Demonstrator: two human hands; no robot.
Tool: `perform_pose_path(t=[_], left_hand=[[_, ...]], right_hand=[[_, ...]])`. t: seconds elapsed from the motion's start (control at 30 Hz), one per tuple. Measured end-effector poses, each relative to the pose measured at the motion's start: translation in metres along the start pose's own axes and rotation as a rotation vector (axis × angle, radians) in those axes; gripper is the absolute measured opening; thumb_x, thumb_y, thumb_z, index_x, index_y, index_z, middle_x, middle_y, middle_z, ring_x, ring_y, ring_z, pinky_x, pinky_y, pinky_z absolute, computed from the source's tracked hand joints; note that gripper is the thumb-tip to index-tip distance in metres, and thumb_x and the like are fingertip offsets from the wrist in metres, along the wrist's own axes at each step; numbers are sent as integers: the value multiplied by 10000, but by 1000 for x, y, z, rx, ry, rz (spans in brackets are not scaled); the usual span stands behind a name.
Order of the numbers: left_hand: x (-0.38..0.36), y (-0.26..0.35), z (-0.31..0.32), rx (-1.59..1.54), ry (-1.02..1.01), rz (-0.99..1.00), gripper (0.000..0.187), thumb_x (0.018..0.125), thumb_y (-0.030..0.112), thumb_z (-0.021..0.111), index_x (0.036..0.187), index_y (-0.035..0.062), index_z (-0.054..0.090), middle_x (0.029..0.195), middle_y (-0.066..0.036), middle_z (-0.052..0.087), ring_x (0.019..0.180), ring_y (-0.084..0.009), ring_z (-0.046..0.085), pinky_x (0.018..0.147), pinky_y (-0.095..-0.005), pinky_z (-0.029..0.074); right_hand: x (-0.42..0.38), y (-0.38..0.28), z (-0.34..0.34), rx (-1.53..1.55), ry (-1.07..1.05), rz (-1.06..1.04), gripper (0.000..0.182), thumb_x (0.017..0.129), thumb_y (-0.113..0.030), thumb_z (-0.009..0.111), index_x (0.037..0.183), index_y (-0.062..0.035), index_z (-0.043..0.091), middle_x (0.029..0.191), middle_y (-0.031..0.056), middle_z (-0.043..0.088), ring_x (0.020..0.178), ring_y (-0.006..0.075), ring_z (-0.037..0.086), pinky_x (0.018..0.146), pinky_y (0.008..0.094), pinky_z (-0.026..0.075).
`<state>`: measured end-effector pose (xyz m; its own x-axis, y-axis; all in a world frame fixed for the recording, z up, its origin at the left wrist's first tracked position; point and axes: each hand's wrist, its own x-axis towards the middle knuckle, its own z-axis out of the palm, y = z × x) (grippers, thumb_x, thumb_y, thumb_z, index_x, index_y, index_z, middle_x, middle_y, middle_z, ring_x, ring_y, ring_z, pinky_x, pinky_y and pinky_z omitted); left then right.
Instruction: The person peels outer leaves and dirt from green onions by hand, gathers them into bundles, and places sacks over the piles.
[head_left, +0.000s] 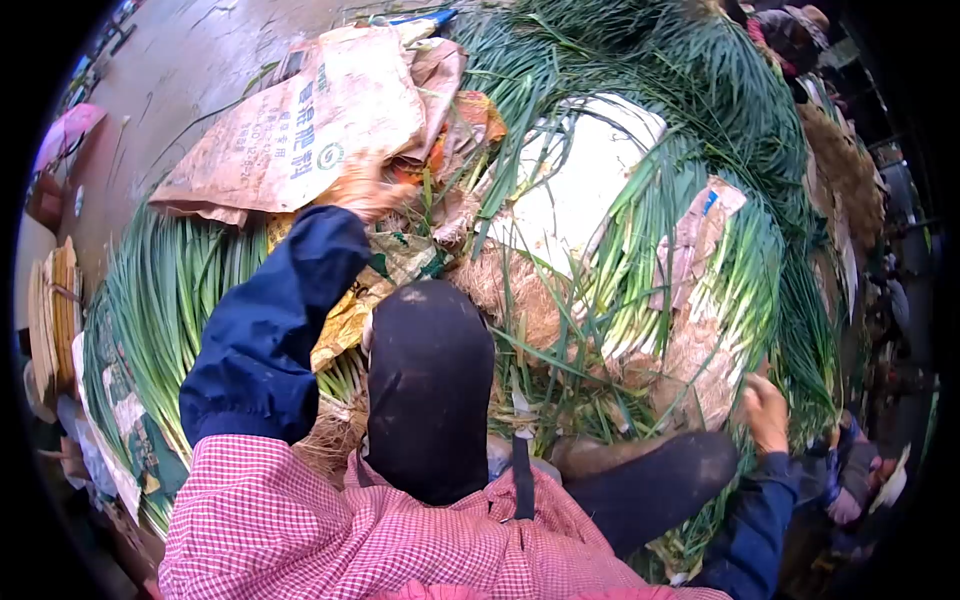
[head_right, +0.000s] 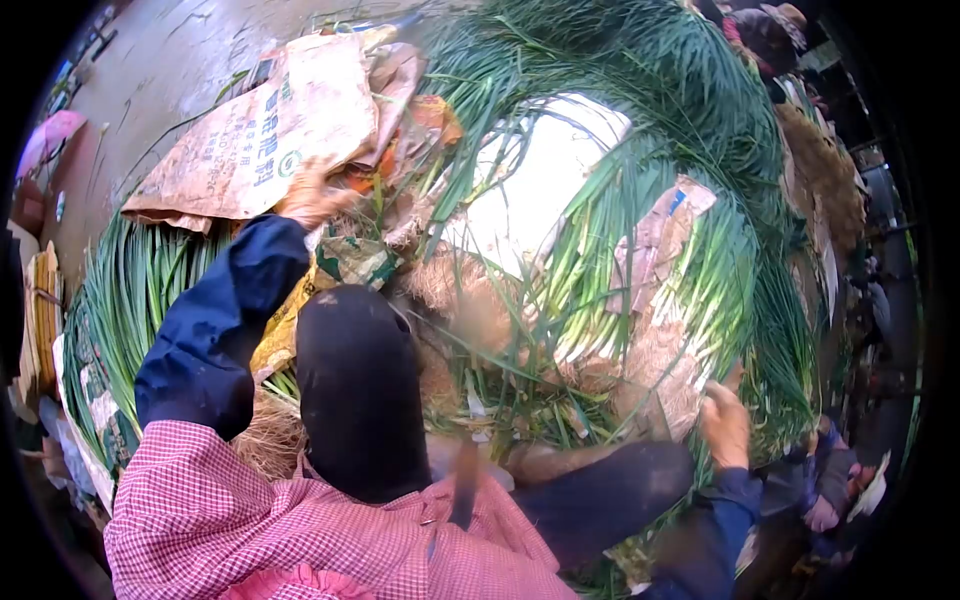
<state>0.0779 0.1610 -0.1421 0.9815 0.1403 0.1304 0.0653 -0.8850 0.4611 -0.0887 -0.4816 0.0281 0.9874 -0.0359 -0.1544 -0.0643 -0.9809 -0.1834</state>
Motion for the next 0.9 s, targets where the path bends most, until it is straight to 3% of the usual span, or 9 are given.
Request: perform_pose_path(t=[0.17,0.4,0.43,0.5,0.63,0.7,0.77,0.83,0.9], left_hand=[[30,65,40,478,-358,68,943,545,458,777,1354,370,301,1459,-77,151,1322,-438,73,995,-659,115],[119,-10,38,378,-350,565,311,723,117,575,1027,55,561,1116,-139,508,923,-323,524,766,-386,470],[133,-17,17,76,-432,52,290,751,114,569,1030,34,559,1094,-136,533,923,-308,545,781,-369,465],[153,-82,-32,400,-201,410,256,749,119,595,987,28,581,1067,-151,560,931,-333,564,768,-365,464],[175,-245,-118,629,-31,-82,221,706,35,540,926,32,557,943,-187,589,868,-357,586,725,-386,454],[188,-312,-145,659,-77,-811,312,702,15,521,1013,41,533,924,-197,599,887,-359,593,751,-380,449],[192,-195,-135,806,-212,-911,311,718,72,542,1027,96,574,1103,-109,556,985,-276,550,816,-342,421],[194,-110,-115,1400,-463,-272,499,718,99,575,1208,137,488,1268,-87,459,1149,-301,442,928,-418,356],[197,-89,-96,1198,-263,93,504,722,100,588,1210,156,472,1292,-79,431,1201,-323,383,988,-462,294]], right_hand=[[119,-144,87,-21,-304,-307,386,828,-208,567,1199,-109,530,1149,135,565,1046,244,548,896,347,427],[266,-288,229,-21,-687,-517,419,787,-206,585,1153,-36,471,979,149,556,928,274,548,787,388,463],[280,-304,239,-50,-761,-484,403,774,-216,594,1116,-29,491,942,154,565,906,288,557,759,391,469],[295,-311,271,42,-682,-540,403,762,-228,603,1097,-25,506,919,157,569,886,305,558,756,395,468],[321,-317,281,234,-576,-560,404,731,-220,616,1091,-48,551,959,167,581,903,334,551,781,404,463],[332,-321,283,321,-642,-527,392,754,-192,599,1128,-82,560,1049,168,578,964,329,546,804,391,460],[335,-325,274,397,-706,-359,346,787,-176,572,1118,-76,572,1065,168,585,960,322,561,805,371,463],[337,-326,291,375,-491,-299,324,818,-169,550,1123,-59,566,963,153,629,850,262,617,749,342,482],[346,-342,291,407,-381,-328,359,807,-156,554,1148,-46,543,1012,173,605,856,282,610,727,348,487]])
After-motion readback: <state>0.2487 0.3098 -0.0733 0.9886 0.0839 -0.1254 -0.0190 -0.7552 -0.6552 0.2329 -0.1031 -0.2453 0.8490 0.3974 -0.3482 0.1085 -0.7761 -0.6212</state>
